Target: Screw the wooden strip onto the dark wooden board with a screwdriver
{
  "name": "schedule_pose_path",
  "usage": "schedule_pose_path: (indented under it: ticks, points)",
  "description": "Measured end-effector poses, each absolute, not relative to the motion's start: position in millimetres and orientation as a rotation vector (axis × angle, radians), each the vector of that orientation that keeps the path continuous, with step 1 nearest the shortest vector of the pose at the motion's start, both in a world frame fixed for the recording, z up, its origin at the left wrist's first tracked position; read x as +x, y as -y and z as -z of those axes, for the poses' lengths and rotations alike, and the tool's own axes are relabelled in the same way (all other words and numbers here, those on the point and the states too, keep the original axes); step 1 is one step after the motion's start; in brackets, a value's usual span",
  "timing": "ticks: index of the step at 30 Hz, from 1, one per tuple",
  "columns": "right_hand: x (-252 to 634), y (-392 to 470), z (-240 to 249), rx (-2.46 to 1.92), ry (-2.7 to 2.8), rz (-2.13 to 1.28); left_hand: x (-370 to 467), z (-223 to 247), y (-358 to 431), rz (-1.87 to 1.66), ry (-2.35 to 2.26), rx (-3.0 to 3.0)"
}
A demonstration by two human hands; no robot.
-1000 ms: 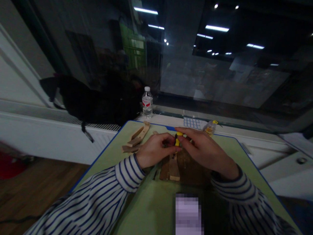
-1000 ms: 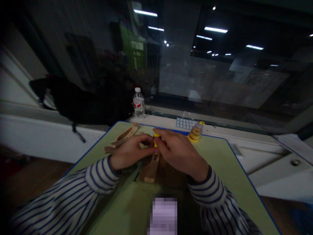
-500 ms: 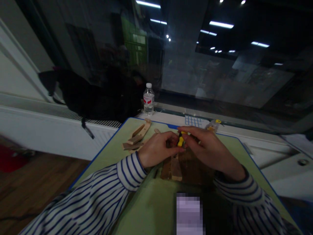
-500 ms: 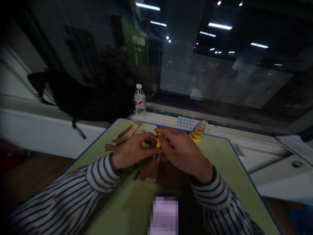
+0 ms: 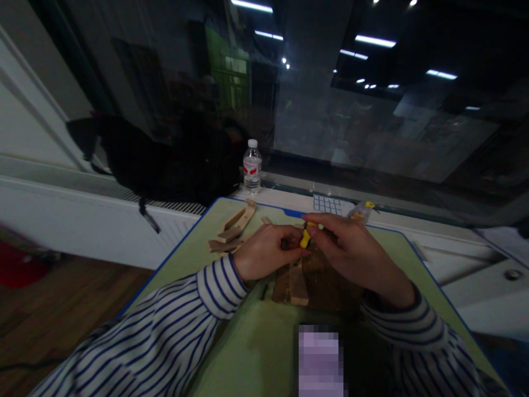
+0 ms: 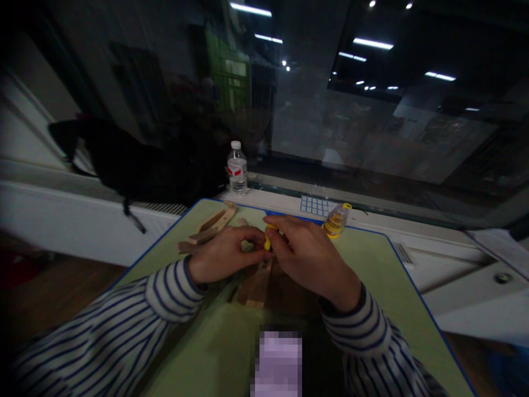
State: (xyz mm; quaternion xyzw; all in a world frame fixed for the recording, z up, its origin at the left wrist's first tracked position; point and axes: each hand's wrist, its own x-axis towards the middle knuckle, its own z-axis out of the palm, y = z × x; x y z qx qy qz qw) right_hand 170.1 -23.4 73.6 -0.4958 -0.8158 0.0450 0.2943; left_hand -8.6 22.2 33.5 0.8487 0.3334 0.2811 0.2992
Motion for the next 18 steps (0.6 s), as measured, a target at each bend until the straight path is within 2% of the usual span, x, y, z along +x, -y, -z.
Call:
schedule_pose_path:
  ticks: [18]
  points:
    - [169.2, 23.0, -72.7, -1.334, 2.181, -0.030, -12.8, -35.2, -24.2, -0.543, -0.941, 2.295]
